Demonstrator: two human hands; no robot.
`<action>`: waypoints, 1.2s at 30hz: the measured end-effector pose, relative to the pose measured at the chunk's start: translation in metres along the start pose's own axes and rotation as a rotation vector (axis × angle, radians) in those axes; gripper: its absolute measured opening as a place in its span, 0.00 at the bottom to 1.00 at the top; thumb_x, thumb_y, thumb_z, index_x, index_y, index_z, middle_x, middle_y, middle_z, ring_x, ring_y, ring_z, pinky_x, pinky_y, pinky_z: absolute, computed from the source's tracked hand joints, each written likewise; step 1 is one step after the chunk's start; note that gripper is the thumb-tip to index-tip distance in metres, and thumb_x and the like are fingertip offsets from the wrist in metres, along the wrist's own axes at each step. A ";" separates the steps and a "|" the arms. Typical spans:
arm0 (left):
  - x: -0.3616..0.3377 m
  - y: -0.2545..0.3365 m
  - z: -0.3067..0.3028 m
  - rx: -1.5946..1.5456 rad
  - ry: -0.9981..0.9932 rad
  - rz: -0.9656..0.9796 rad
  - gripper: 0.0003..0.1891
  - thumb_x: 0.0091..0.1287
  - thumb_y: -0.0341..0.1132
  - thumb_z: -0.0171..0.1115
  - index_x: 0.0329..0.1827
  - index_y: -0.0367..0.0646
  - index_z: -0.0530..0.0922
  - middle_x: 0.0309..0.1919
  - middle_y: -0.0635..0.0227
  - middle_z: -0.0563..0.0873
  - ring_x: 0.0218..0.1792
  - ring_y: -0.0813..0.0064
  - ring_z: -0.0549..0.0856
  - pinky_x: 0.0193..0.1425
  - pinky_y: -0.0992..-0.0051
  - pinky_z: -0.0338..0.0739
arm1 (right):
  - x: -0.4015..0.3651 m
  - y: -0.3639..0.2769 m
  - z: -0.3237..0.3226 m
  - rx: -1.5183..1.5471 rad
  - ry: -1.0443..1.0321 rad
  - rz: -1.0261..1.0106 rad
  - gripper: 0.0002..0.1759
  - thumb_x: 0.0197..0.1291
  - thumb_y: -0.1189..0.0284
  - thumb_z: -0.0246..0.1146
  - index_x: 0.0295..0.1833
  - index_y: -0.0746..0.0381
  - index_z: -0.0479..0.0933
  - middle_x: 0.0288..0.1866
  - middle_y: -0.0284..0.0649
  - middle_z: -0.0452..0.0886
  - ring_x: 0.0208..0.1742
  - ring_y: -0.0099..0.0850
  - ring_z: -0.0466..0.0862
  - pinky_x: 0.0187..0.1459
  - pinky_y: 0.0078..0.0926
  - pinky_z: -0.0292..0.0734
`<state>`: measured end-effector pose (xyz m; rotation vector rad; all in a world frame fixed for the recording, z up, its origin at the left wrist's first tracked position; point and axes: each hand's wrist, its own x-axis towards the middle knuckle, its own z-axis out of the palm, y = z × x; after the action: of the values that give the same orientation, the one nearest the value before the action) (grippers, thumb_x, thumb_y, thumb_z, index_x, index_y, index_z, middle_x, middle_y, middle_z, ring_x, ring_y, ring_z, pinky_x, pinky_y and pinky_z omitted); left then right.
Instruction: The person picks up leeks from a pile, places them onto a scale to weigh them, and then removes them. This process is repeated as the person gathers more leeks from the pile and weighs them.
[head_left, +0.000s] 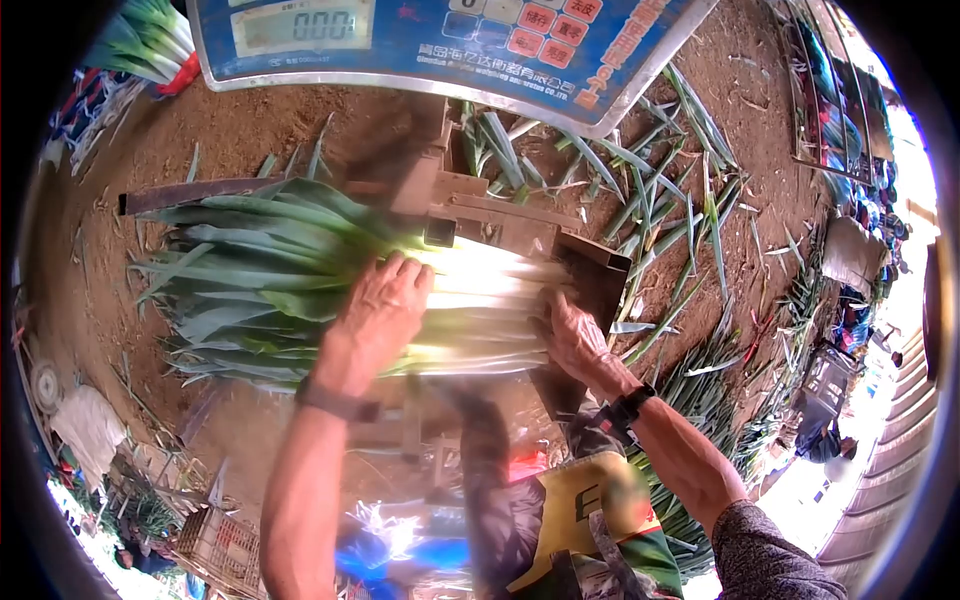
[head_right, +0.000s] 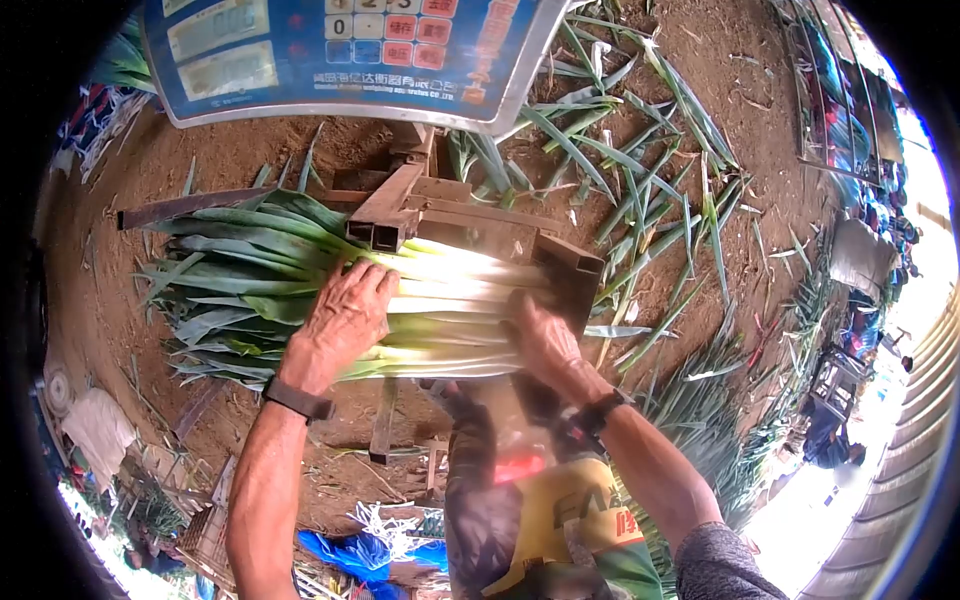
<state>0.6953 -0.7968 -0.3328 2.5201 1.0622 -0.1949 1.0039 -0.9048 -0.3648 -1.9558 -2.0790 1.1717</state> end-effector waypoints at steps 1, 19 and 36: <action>0.004 -0.005 0.002 -0.039 -0.033 -0.019 0.25 0.55 0.32 0.71 0.57 0.40 0.76 0.50 0.62 0.82 0.56 0.62 0.80 0.68 0.57 0.74 | 0.001 -0.001 0.001 0.013 0.017 -0.015 0.20 0.67 0.70 0.67 0.56 0.65 0.66 0.35 0.60 0.81 0.35 0.61 0.83 0.35 0.54 0.79; 0.023 -0.018 -0.011 -0.242 -0.223 -0.142 0.27 0.57 0.38 0.72 0.59 0.38 0.76 0.54 0.49 0.83 0.54 0.50 0.83 0.60 0.56 0.79 | 0.023 -0.007 -0.015 0.058 -0.093 -0.069 0.05 0.74 0.76 0.51 0.48 0.66 0.71 0.35 0.52 0.77 0.35 0.48 0.80 0.38 0.44 0.80; 0.012 -0.019 0.001 -0.363 -0.242 -0.233 0.27 0.59 0.42 0.73 0.58 0.38 0.78 0.53 0.49 0.84 0.57 0.49 0.81 0.66 0.54 0.72 | 0.021 -0.002 -0.016 0.109 -0.366 0.045 0.22 0.81 0.60 0.38 0.56 0.67 0.69 0.44 0.51 0.77 0.45 0.39 0.81 0.50 0.30 0.79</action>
<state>0.6905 -0.7770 -0.3430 1.9951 1.1705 -0.3310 1.0065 -0.8786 -0.3617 -1.8624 -2.0767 1.7261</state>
